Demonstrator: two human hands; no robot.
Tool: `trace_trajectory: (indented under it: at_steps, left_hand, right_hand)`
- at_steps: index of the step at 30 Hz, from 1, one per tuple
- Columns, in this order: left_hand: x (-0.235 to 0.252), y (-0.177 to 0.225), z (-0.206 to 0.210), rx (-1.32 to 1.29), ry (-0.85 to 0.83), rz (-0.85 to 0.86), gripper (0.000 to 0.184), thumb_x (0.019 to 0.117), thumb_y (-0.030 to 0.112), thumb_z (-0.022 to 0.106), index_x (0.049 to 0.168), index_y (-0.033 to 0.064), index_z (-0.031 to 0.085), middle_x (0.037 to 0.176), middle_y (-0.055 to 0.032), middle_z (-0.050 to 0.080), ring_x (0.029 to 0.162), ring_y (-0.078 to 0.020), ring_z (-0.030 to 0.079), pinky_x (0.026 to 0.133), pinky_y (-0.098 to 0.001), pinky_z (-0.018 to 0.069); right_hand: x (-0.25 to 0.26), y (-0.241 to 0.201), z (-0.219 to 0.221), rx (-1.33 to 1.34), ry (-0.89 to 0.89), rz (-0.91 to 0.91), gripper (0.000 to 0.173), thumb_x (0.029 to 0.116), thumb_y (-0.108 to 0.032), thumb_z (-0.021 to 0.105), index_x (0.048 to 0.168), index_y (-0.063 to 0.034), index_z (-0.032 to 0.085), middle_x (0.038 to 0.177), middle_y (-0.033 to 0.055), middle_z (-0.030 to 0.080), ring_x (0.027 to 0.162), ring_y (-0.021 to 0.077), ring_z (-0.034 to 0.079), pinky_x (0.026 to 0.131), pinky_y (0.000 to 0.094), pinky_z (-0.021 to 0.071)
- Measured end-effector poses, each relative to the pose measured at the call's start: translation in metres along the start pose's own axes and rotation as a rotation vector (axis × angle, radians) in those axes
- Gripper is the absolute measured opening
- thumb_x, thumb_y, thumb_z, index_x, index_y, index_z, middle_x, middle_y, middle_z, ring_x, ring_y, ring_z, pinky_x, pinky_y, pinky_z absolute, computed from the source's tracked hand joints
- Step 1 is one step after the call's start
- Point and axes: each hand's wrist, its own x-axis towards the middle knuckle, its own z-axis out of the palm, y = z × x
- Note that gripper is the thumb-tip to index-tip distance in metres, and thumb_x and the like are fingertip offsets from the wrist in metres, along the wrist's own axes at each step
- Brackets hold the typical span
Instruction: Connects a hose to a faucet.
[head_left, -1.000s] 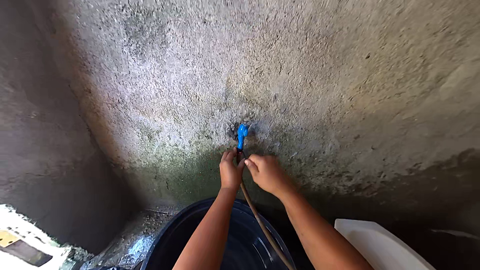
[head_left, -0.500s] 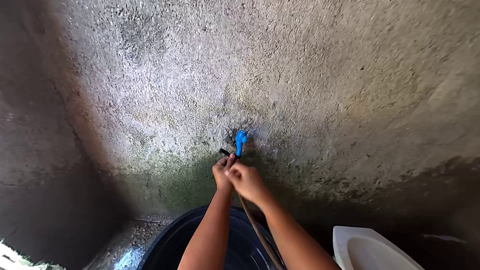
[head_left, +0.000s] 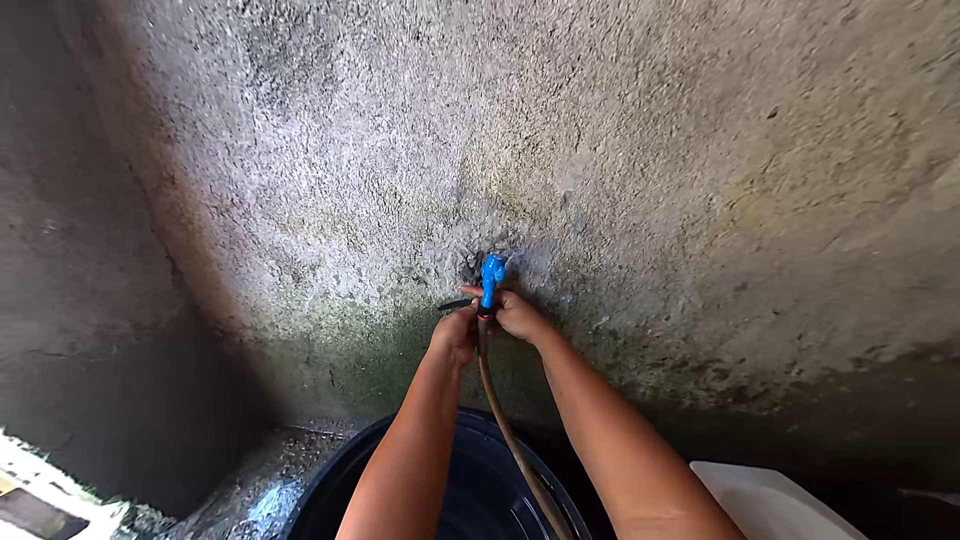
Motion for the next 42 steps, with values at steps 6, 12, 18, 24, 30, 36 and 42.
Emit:
trace_trajectory:
  at_steps: [6,12,18,24,30,36,42]
  left_hand:
    - [0.003,0.005,-0.003,-0.007,-0.117,-0.133,0.026,0.1094,0.018,0.040,0.105,0.0012,0.058,0.078,-0.0091,0.062,0.065,-0.0153,0.063,0.063,-0.0271,0.0554]
    - [-0.009,0.013,-0.003,0.530,0.017,-0.010,0.045,0.1099,0.039,0.046,0.103,-0.0019,0.064,0.082,-0.0078,0.065,0.070,-0.0138,0.063,0.068,-0.0296,0.0550]
    - [-0.036,-0.001,0.002,0.830,0.135,0.577,0.020,0.1031,0.015,0.062,0.116,0.0036,0.072,0.101,-0.0092,0.074,0.087,-0.0153,0.071,0.084,-0.0363,0.0579]
    - [-0.048,-0.010,0.005,1.010,0.146,0.726,0.026,0.0951,0.012,0.073,0.118,0.0001,0.073,0.113,-0.0167,0.071,0.099,-0.0223,0.071,0.092,-0.0358,0.0579]
    - [-0.050,-0.013,0.008,1.061,0.194,0.830,0.016,0.0928,0.008,0.071,0.102,-0.0050,0.075,0.102,-0.0183,0.072,0.094,-0.0272,0.071,0.090,-0.0429,0.0567]
    - [-0.050,-0.018,0.008,0.865,0.349,0.820,0.017,0.0963,0.004,0.059,0.088,-0.0075,0.068,0.078,-0.0146,0.068,0.077,-0.0210,0.068,0.076,-0.0398,0.0534]
    - [-0.022,-0.016,-0.002,0.693,0.245,0.745,0.016,0.0966,0.005,0.063,0.090,0.0016,0.077,0.075,-0.0037,0.072,0.069,-0.0067,0.065,0.070,-0.0306,0.0536]
  right_hand:
    - [-0.002,-0.011,-0.003,-0.117,-0.015,0.146,0.029,0.1077,-0.002,0.043,0.131,-0.0030,0.061,0.106,0.0131,0.067,0.078,0.0143,0.066,0.073,0.0317,0.0571]
    - [-0.036,-0.020,0.000,-0.662,0.235,-0.037,0.027,0.1077,-0.011,0.049,0.121,0.0013,0.068,0.123,0.0238,0.061,0.116,0.0387,0.062,0.102,0.0539,0.0508]
    - [-0.062,-0.033,-0.030,-0.633,0.234,0.045,0.029,0.1092,-0.019,0.051,0.100,0.0055,0.063,0.097,0.0216,0.064,0.096,0.0353,0.065,0.088,0.0526,0.0524]
    - [-0.073,-0.078,-0.031,-0.451,0.282,0.197,0.036,0.1105,-0.024,0.048,0.090,0.0014,0.064,0.079,0.0129,0.058,0.075,0.0238,0.055,0.072,0.0445,0.0458]
    - [-0.073,-0.123,0.018,-0.513,0.214,0.109,0.033,0.1084,-0.019,0.050,0.091,0.0030,0.066,0.084,0.0174,0.064,0.084,0.0304,0.064,0.079,0.0508,0.0517]
    - [-0.051,-0.145,0.060,-0.750,0.103,0.250,0.030,0.1072,-0.022,0.048,0.105,0.0010,0.067,0.107,0.0199,0.069,0.109,0.0348,0.067,0.090,0.0537,0.0522]
    - [-0.062,-0.095,0.030,-0.455,0.224,0.146,0.036,0.1085,-0.031,0.051,0.120,0.0000,0.066,0.103,0.0209,0.070,0.099,0.0343,0.069,0.091,0.0547,0.0530]
